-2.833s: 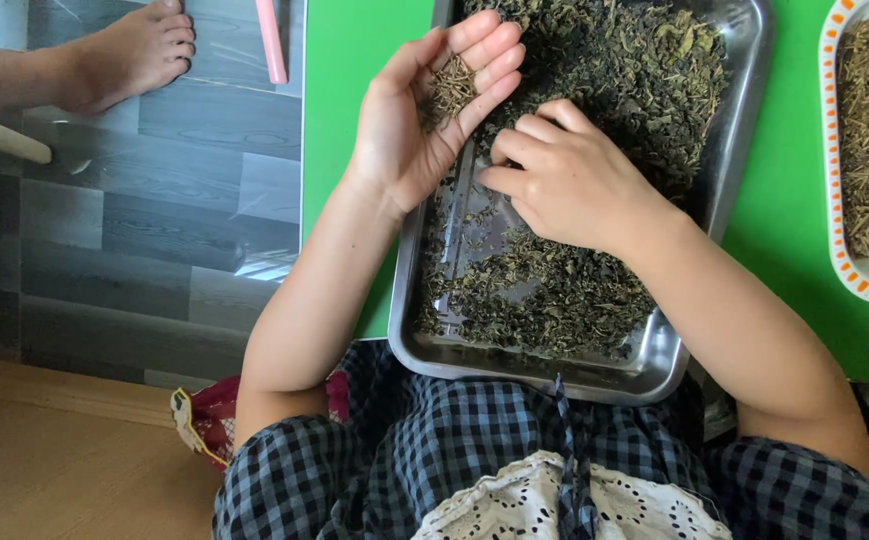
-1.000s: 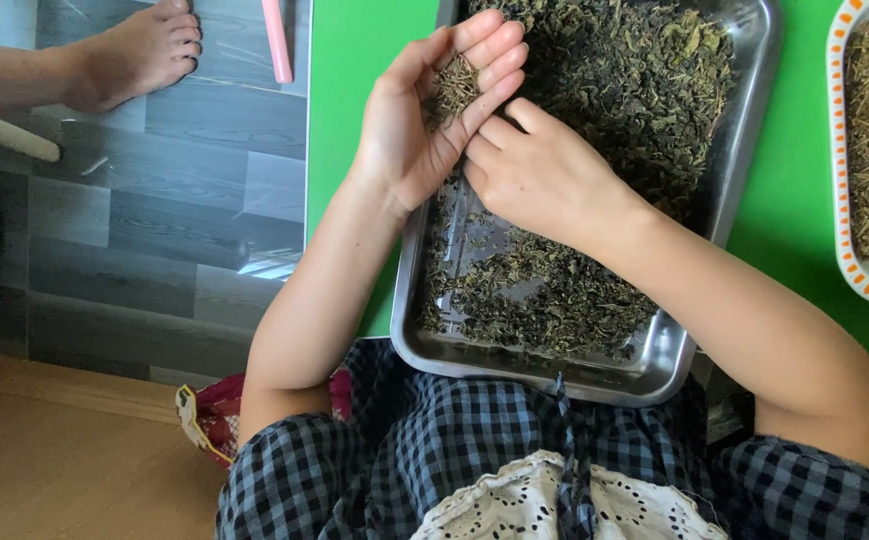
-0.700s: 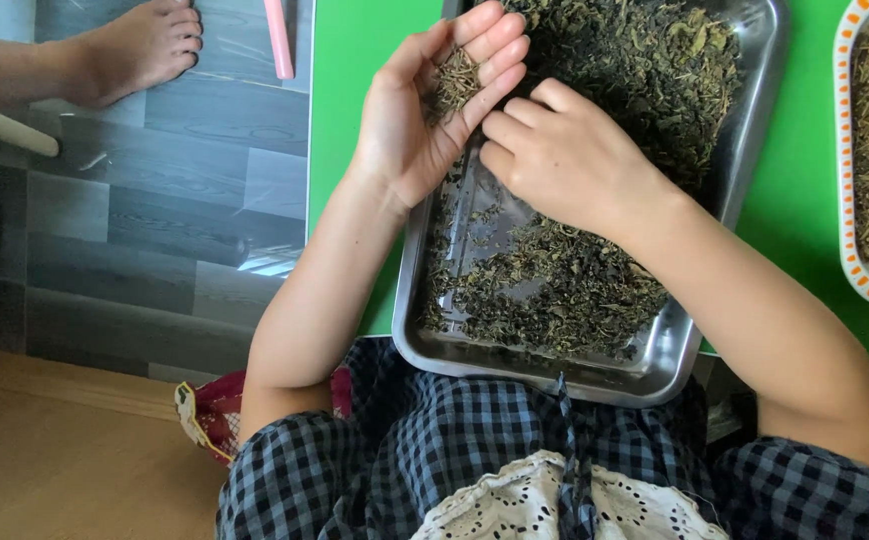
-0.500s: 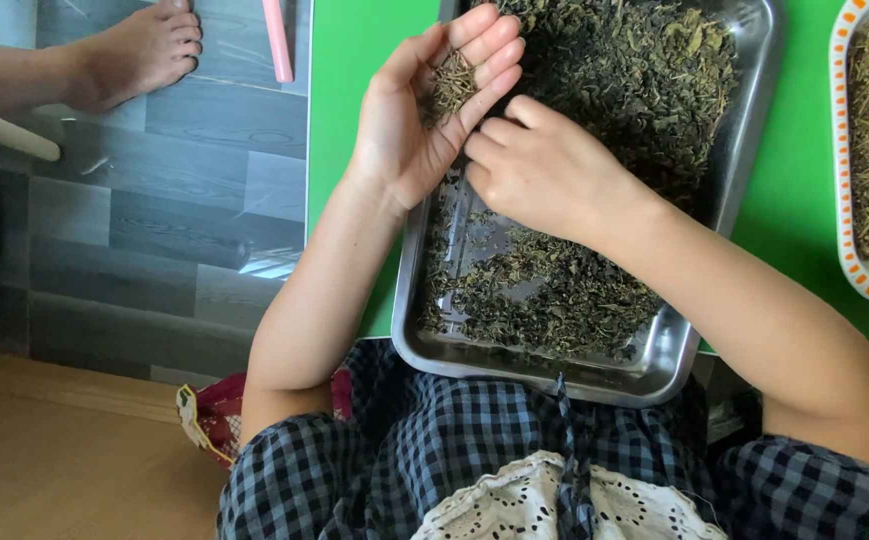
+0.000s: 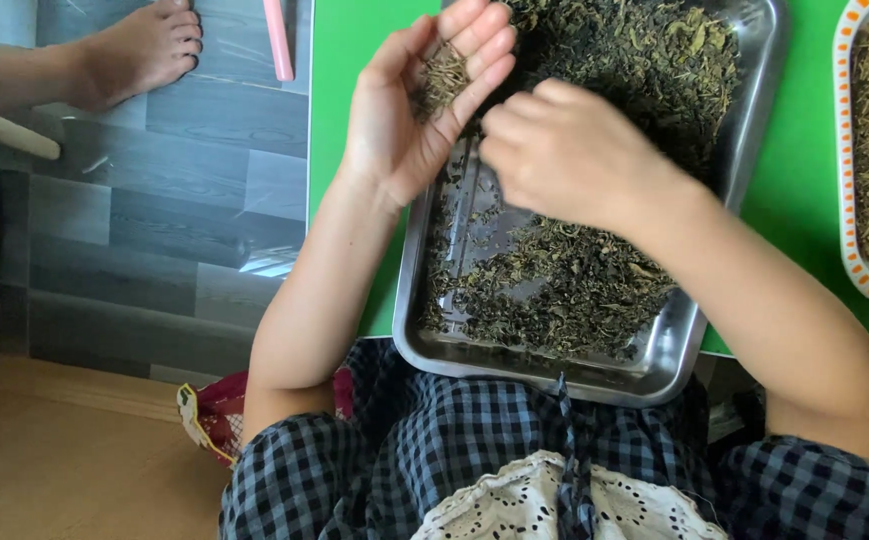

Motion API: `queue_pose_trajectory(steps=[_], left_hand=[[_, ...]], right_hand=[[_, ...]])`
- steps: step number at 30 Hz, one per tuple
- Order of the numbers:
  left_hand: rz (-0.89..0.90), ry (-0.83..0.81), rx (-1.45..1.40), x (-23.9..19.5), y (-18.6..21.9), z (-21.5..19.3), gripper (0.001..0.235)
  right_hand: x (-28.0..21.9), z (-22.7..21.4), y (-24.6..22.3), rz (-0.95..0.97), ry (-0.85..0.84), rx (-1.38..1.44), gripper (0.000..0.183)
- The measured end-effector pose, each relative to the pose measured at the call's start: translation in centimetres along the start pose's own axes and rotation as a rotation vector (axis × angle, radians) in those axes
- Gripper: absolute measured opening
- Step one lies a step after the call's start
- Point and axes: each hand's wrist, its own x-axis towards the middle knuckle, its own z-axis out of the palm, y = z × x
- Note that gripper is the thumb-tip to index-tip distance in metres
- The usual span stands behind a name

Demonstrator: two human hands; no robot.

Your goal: Manually sorting through dried tea leaves on a tray to remove stems and unwanted debris.

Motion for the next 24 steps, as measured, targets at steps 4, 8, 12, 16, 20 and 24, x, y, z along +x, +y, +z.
queue_pose_trajectory(steps=[4,8,12,16,20,24], left_hand=[[-0.014,0.002,0.114,-0.4,-1.6,1.3,0.041],[-0.104,0.187,0.234,-0.8,-3.3,2.3,0.041],[-0.095,-0.054,0.110,-1.0,-2.4,1.7,0.040],[-0.212,0.182,0.064,0.7,-2.5,3.7,0.043],[-0.318,0.158,0.165,3.2,-5.8,9.3,0.047],[-0.269,-0.102,0.215,9.4,-18.0,11.9,0.047]], right_hand=[[-1.7,-2.3,2.0,0.107,0.080,0.139,0.007],[-2.2,-5.1,2.6,0.145,0.300,0.217,0.011],[-6.3,-6.6,1.9,0.217,0.304,0.235,0.025],[-15.2,-7.6,-1.6,0.530,0.416,0.405,0.007],[-28.2,-3.5,-7.1,1.088,0.948,0.478,0.018],[-33.5,-0.5,-7.7,1.297,1.289,0.215,0.024]])
